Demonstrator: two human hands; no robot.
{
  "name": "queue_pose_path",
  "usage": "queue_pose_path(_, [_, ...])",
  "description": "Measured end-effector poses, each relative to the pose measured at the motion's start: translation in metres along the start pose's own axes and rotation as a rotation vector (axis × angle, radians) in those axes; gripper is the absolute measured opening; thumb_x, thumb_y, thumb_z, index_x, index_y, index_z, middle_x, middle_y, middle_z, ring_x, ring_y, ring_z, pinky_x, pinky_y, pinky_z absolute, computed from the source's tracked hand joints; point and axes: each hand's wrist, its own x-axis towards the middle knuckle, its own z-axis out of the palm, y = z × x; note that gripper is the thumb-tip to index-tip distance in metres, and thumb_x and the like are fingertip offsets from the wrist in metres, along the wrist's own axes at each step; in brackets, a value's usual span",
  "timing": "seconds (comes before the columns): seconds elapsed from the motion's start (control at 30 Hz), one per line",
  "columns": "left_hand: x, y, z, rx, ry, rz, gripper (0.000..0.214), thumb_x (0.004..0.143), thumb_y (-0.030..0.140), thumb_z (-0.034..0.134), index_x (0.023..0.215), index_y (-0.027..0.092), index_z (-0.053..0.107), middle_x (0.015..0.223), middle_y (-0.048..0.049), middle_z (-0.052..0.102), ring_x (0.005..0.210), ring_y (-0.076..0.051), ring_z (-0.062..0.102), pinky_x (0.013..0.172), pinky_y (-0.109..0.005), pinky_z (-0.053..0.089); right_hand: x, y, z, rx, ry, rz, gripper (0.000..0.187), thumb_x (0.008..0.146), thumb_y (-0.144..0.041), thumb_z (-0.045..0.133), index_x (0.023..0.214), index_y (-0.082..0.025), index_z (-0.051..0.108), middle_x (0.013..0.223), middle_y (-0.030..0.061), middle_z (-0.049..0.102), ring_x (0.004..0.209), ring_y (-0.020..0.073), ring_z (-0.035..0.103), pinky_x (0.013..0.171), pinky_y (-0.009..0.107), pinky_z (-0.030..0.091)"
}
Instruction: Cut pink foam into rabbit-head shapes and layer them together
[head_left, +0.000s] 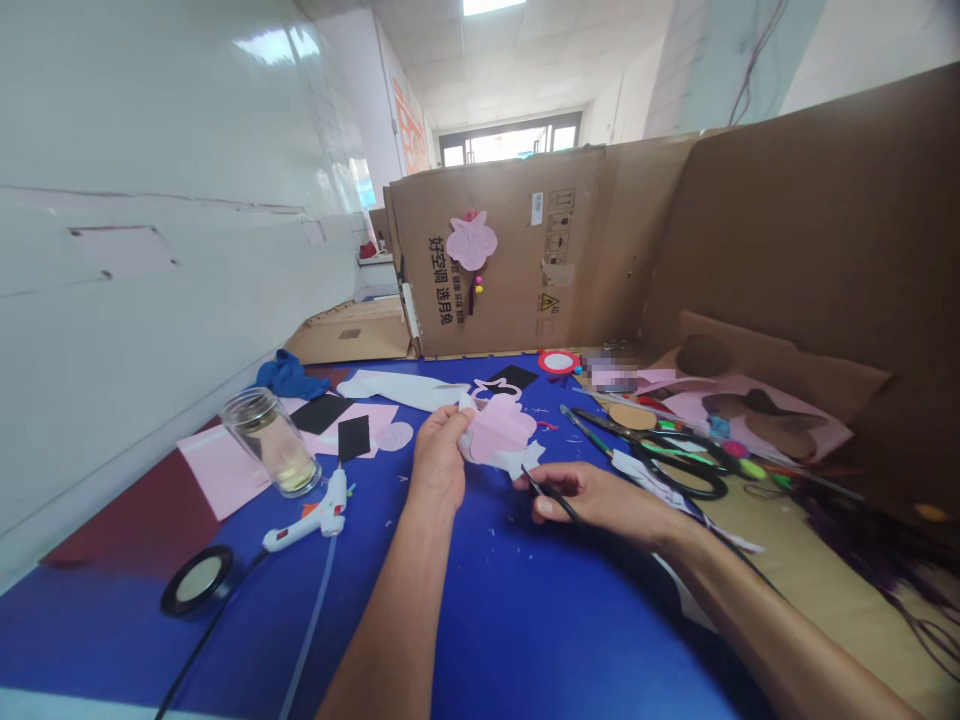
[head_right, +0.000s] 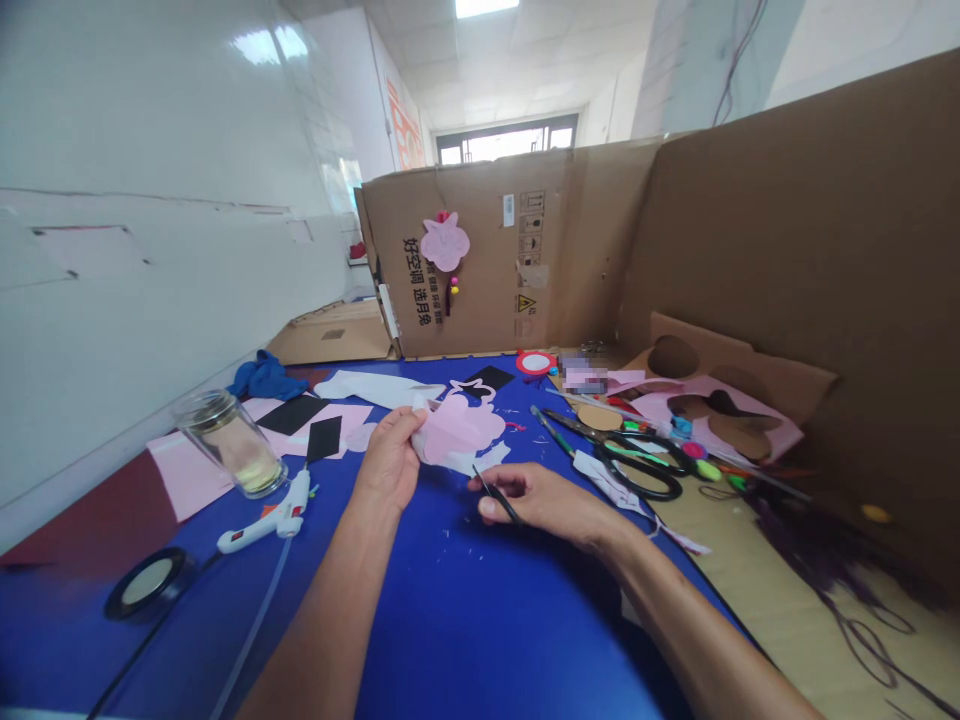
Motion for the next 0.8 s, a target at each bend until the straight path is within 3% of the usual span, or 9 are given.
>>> queue_pose_path(0.13, [0.002, 0.007, -0.004, -0.016, -0.029, 0.014, 0.029, 0.057, 0.026, 0.086, 0.06, 0.019, 0.058, 0.061, 0.003, 0.058, 0.054, -0.009, 0.049, 0.054, -0.022, 0.038, -0.009, -0.003, -0.02, -0.142, -0.029, 0.047, 0.05, 0.073, -0.058, 0.088, 0.108, -0.023, 0.084, 0.075, -0.001, 0.068, 0.066, 0.0161, 0.051, 0.062, 0.027, 0.038])
queue_pose_path(0.23, [0.001, 0.009, -0.007, 0.042, -0.091, -0.018, 0.027, 0.058, 0.026, 0.085, 0.062, 0.019, 0.059, 0.064, 0.0011, 0.061, 0.054, -0.01, 0.049, 0.053, -0.023, 0.037, -0.014, -0.005, -0.033, -0.183, 0.12, 0.071, 0.048, 0.068, -0.057, 0.09, 0.104, -0.024, 0.086, 0.077, 0.0009, 0.073, 0.067, 0.0185, 0.056, 0.064, 0.03, 0.042])
queue_pose_path(0.33, [-0.001, 0.007, -0.009, 0.158, -0.152, -0.071, 0.025, 0.059, 0.027, 0.086, 0.064, 0.019, 0.062, 0.064, 0.0003, 0.063, 0.053, -0.01, 0.049, 0.052, -0.023, 0.035, -0.017, -0.006, -0.042, -0.158, 0.292, 0.071, 0.046, 0.068, -0.057, 0.091, 0.101, -0.026, 0.087, 0.093, 0.0053, 0.079, 0.082, 0.026, 0.066, 0.078, 0.038, 0.049])
queue_pose_path(0.4, [-0.002, 0.004, -0.01, 0.257, -0.179, -0.086, 0.024, 0.061, 0.029, 0.085, 0.064, 0.019, 0.064, 0.061, 0.0005, 0.061, 0.053, -0.011, 0.048, 0.052, -0.024, 0.034, -0.019, -0.008, -0.046, -0.109, 0.393, 0.07, 0.047, 0.069, -0.058, 0.09, 0.102, -0.025, 0.086, 0.092, 0.007, 0.08, 0.088, 0.0292, 0.069, 0.086, 0.043, 0.05])
queue_pose_path(0.6, [-0.007, 0.002, -0.004, 0.485, -0.244, -0.057, 0.02, 0.063, 0.03, 0.082, 0.062, 0.019, 0.065, 0.061, -0.0011, 0.061, 0.054, -0.012, 0.049, 0.053, -0.024, 0.034, -0.018, -0.016, -0.044, -0.019, 0.531, -0.105, 0.058, 0.073, -0.059, 0.088, 0.115, -0.02, 0.082, 0.092, 0.0092, 0.08, 0.089, 0.0267, 0.071, 0.083, 0.04, 0.052])
queue_pose_path(0.73, [-0.013, 0.0, 0.002, 0.497, -0.42, -0.213, 0.021, 0.063, 0.03, 0.084, 0.07, 0.019, 0.067, 0.067, -0.0002, 0.064, 0.055, -0.012, 0.053, 0.054, -0.024, 0.038, -0.011, -0.012, -0.042, 0.043, 0.613, -0.147, 0.07, 0.066, -0.054, 0.093, 0.124, -0.019, 0.077, 0.089, 0.006, 0.079, 0.077, 0.0208, 0.068, 0.073, 0.035, 0.052])
queue_pose_path(0.8, [-0.015, -0.002, 0.004, 0.538, -0.495, -0.252, 0.02, 0.065, 0.029, 0.082, 0.072, 0.018, 0.067, 0.07, -0.0004, 0.066, 0.058, -0.012, 0.056, 0.056, -0.024, 0.039, -0.009, -0.009, -0.044, -0.03, 0.644, -0.164, 0.065, 0.064, -0.051, 0.095, 0.116, -0.016, 0.08, 0.077, 0.0043, 0.076, 0.072, 0.0198, 0.066, 0.07, 0.034, 0.051])
